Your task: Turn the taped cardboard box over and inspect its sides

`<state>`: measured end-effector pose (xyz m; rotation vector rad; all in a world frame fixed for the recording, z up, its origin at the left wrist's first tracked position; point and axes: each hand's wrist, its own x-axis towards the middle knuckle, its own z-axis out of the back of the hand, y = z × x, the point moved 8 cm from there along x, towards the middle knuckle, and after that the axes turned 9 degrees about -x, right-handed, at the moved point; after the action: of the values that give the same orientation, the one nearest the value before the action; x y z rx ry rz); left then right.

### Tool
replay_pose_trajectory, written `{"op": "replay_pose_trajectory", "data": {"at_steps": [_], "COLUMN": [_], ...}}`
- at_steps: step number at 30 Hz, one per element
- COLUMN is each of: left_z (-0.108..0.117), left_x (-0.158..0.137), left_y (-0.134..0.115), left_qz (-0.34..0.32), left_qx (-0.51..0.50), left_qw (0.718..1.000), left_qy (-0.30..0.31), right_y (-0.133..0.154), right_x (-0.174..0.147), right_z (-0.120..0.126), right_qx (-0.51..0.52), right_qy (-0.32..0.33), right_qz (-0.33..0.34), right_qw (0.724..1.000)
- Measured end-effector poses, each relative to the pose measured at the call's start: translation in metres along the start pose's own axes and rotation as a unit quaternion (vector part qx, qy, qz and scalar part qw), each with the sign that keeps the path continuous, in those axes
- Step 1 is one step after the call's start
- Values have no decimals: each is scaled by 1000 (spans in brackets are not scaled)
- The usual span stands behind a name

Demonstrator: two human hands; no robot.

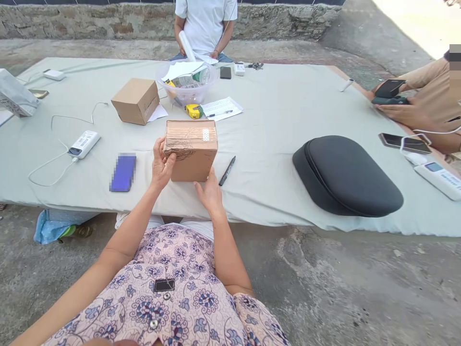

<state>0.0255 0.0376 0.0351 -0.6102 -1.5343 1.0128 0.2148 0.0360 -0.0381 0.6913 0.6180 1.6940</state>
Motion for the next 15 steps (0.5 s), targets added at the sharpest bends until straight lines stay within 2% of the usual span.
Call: {"op": "replay_pose_trajectory", "data": {"at_steps": [8,15], "left_z": [-2,-2], "left_x": [4,-1], "left_y": [2,4], "left_qz": [-28,-39], "left_qx": [44,79], "left_qw": [998,996], "left_qy": [-33,-5], "right_y": [-2,-2], "right_x": [1,0], "right_z": [-3,-3], "right_qx": [-25,-24], "right_qy": [-7,-11], "right_qz": [-4,-8], "right_qw": [1000,1000]}}
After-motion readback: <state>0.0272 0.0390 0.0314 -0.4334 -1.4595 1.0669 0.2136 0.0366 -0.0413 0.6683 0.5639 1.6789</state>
